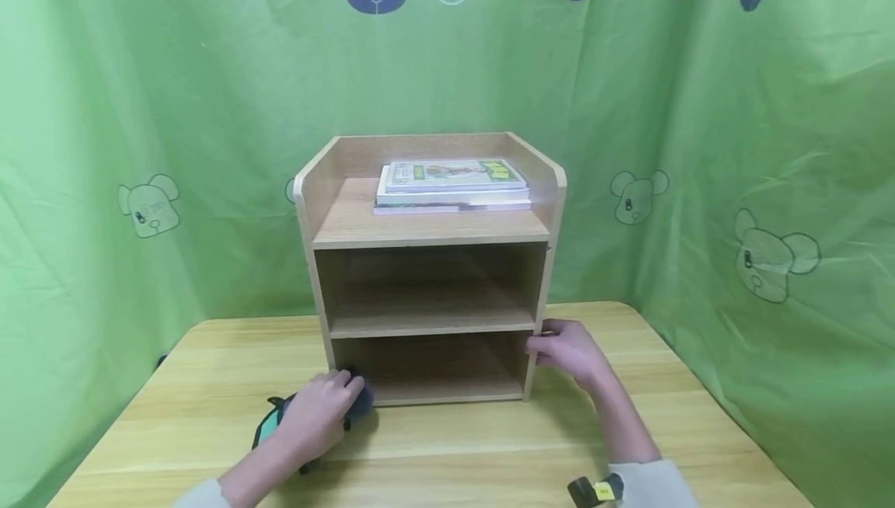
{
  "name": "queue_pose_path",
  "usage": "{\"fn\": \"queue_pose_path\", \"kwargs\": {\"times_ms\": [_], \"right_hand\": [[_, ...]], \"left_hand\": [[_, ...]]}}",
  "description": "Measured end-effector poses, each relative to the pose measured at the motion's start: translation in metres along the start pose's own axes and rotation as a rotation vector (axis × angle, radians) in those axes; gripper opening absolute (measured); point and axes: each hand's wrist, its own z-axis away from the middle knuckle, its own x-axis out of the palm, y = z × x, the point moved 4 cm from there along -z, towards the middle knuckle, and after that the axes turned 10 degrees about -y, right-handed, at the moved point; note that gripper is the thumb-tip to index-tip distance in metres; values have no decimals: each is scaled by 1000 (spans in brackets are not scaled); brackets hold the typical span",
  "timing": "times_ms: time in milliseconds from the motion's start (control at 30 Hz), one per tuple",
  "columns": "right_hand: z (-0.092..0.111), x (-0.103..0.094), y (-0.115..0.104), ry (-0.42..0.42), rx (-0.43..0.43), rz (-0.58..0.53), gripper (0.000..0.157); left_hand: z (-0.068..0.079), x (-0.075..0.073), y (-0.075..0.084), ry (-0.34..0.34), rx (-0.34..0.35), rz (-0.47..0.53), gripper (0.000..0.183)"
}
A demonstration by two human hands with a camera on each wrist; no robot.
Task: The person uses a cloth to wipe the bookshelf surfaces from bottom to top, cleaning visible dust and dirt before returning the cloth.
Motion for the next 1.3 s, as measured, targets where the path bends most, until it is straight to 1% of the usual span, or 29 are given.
{"fn": "queue_pose_path", "kwargs": {"times_ms": [100, 200, 333, 433, 500, 567, 667, 733, 767, 833, 933, 1033, 1133, 1200, 1233, 1300], "right_hand": [[-1, 0, -1, -1, 1, 5, 52], [0, 1, -1, 5, 1, -6, 51], [0, 2, -1, 12, -6, -24, 52], [0, 2, 0, 9, -5, -22, 52], [0, 2, -1, 3, -7, -16, 53], [-1, 1, -1, 0, -10, -8, 54], [-2, 0, -1, -1, -14, -4, 54], [-2, 0, -1, 0, -14, -6, 55], [-2, 0, -1, -1, -13, -5, 55], [-2, 0, 0, -2, -14, -6, 56], [-2, 1, 1, 0, -18, -8, 56], [-2, 2, 1, 1, -21, -9, 56], [-2, 2, 1, 2, -17, -4, 56], [-1, 1, 1, 1, -15, -8, 56], [-1, 1, 1, 0, -15, -6, 57], [-1, 0, 0, 2, -13, 0, 56]], "left_hand": [[-4, -18, -9, 69, 9, -9, 42], [-10, -42, -18, 124, 9, 1, 42], [-18, -76, -28, 148, 10, 36, 40], [-22, -96, -34, 157, 10, 48, 39], [-24, -110, -37, 192, 6, 52, 40], [-28, -126, -42, 269, 2, 55, 43], [-34, -150, -49, 433, -5, 56, 44], [-39, -163, -53, 526, -19, 61, 42], [-40, -168, -54, 558, -23, 64, 41], [-43, -174, -56, 595, -33, 68, 38], [-43, -177, -55, 611, -44, 84, 35], [-41, -179, -53, 622, -56, 103, 36], [-38, -186, -52, 656, -74, 123, 37], [-37, -194, -51, 714, -91, 134, 37], [-36, -199, -50, 756, -97, 137, 36], [-36, -208, -48, 866, -110, 130, 34]]}}
